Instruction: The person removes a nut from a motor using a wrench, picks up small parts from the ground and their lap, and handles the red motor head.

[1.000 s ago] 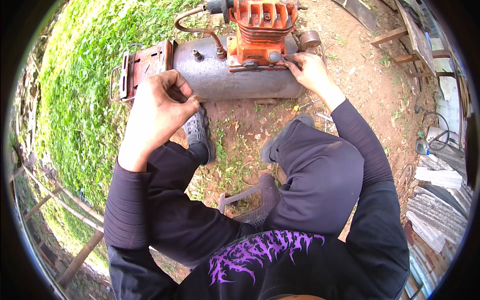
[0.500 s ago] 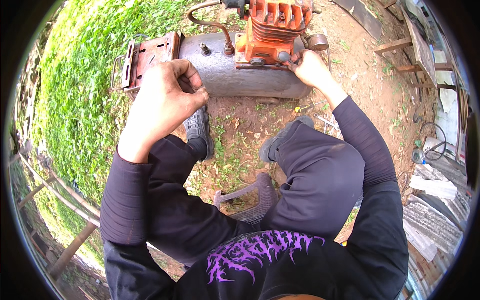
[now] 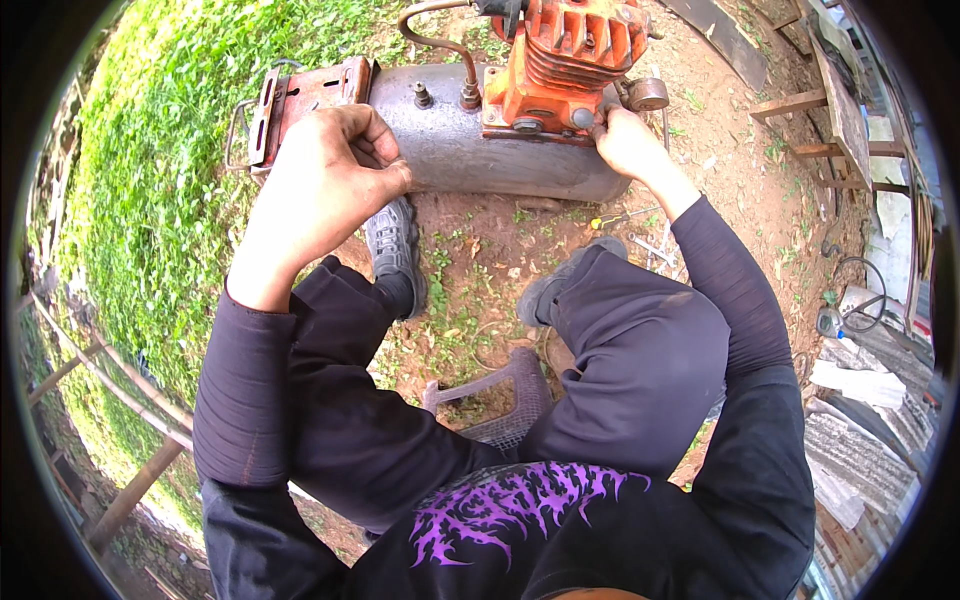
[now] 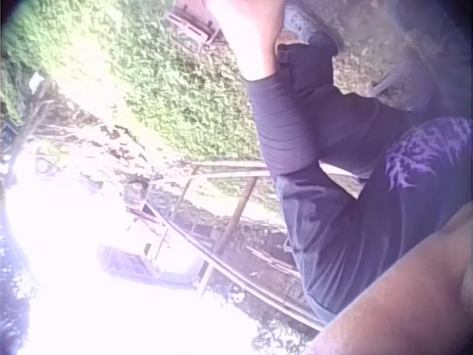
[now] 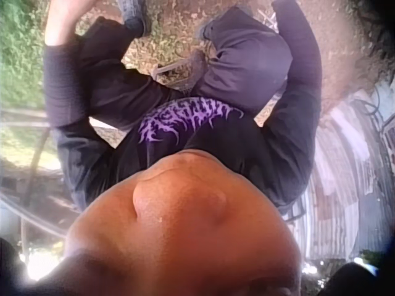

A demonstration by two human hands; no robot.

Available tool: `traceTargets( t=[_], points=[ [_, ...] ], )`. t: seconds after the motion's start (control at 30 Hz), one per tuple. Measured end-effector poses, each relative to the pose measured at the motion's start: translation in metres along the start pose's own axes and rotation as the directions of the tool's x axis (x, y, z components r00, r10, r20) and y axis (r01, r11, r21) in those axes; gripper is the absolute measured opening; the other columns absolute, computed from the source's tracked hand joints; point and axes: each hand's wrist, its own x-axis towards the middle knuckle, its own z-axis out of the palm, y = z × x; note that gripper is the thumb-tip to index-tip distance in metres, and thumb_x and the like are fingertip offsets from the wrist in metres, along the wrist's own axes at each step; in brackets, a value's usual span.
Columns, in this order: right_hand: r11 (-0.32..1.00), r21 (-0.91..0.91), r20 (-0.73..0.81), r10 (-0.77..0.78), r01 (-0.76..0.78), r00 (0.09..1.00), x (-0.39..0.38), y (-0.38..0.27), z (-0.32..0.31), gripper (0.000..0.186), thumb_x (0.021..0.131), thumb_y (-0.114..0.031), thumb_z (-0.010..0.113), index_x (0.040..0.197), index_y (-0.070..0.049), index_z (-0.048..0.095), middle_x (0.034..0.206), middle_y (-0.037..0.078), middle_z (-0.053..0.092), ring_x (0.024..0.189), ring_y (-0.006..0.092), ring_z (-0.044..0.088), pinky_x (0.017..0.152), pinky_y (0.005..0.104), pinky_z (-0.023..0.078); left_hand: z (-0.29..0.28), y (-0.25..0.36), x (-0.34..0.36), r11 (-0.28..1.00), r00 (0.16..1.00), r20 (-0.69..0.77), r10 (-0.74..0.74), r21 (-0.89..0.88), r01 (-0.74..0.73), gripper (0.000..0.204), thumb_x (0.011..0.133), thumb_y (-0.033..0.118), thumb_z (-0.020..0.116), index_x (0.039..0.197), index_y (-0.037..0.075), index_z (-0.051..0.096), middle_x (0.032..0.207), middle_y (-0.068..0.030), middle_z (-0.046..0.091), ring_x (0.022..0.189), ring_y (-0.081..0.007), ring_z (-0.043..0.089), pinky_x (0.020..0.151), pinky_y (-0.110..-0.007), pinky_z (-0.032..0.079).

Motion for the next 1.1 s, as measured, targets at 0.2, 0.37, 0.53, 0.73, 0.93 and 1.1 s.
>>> traceTargets(
  t=[0.2, 0.37, 0.53, 0.73, 0.93, 1.1],
  points=[
    [0.998, -0.050, -0.007, -0.044, 0.044, 0.999, -0.005, -0.019, -0.002, 0.035, 0.091, -0.024, 0.057, 0.102, 0.008, 0.060, 0.097, 0.033, 0.067, 0.098, 0.0451, 0.066, 0.087, 0.0500, 0.052, -0.003, -0.001, -0.002, 1.000, 1.000, -0.017, -0.015, -0.021, 0.015, 0.007, 0.080, 0.003, 0.069, 0.079, 0.000, 0.062, 0.071, -0.0022, 0.065, 0.067, -0.0068, 0.060, 0.061, -0.024, 0.048],
    [0.999, -0.041, -0.153, 0.024, -0.031, 0.988, -0.011, -0.020, 0.014, 0.037, 0.091, -0.024, 0.056, 0.102, 0.011, 0.056, 0.086, 0.034, 0.066, 0.089, 0.0473, 0.067, 0.080, 0.0530, 0.053, -0.002, 0.001, 0.001, 1.000, 1.000, -0.010, -0.009, -0.028, 0.009, 0.007, 0.080, 0.003, 0.069, 0.079, 0.000, 0.062, 0.071, -0.0019, 0.064, 0.066, -0.0064, 0.059, 0.061, -0.024, 0.048],
    [1.000, 0.018, -0.121, 0.025, -0.023, 0.992, -0.011, -0.017, 0.017, 0.038, 0.093, -0.026, 0.055, 0.110, 0.008, 0.055, 0.094, 0.034, 0.066, 0.096, 0.0484, 0.066, 0.085, 0.0531, 0.052, -0.002, -0.002, 0.001, 1.000, 1.000, -0.023, 0.001, -0.013, -0.001, 0.007, 0.079, 0.002, 0.068, 0.078, 0.001, 0.061, 0.070, -0.0008, 0.063, 0.066, -0.0060, 0.058, 0.061, -0.024, 0.048],
    [0.998, 0.057, -0.132, 0.040, -0.033, 0.990, -0.007, -0.011, 0.021, 0.037, 0.094, -0.026, 0.059, 0.110, 0.007, 0.057, 0.094, 0.032, 0.067, 0.096, 0.0479, 0.066, 0.085, 0.0520, 0.052, 0.001, 0.001, 0.003, 0.999, 1.000, -0.014, -0.018, -0.040, 0.018, 0.008, 0.079, 0.003, 0.068, 0.077, 0.001, 0.061, 0.070, -0.0014, 0.063, 0.065, -0.0066, 0.058, 0.062, -0.024, 0.048],
    [0.995, 0.093, -0.224, 0.051, -0.031, 0.973, -0.019, -0.028, 0.017, 0.037, 0.090, -0.023, 0.059, 0.112, 0.006, 0.057, 0.093, 0.032, 0.068, 0.095, 0.0473, 0.066, 0.085, 0.0521, 0.052, 0.000, -0.001, 0.004, 1.000, 1.000, -0.019, 0.002, -0.025, -0.002, 0.008, 0.078, 0.005, 0.068, 0.077, 0.001, 0.062, 0.070, -0.0015, 0.063, 0.064, -0.0072, 0.058, 0.062, -0.025, 0.048],
    [1.000, -0.003, -0.195, -0.011, 0.011, 0.981, -0.026, -0.033, 0.010, 0.037, 0.088, -0.022, 0.058, 0.112, 0.005, 0.056, 0.090, 0.032, 0.067, 0.089, 0.0472, 0.067, 0.081, 0.0532, 0.054, -0.005, -0.003, 0.003, 1.000, 0.999, -0.045, 0.015, -0.005, -0.016, 0.008, 0.077, 0.006, 0.068, 0.078, 0.000, 0.062, 0.070, -0.0023, 0.063, 0.065, -0.0076, 0.058, 0.062, -0.025, 0.048]
  ],
)
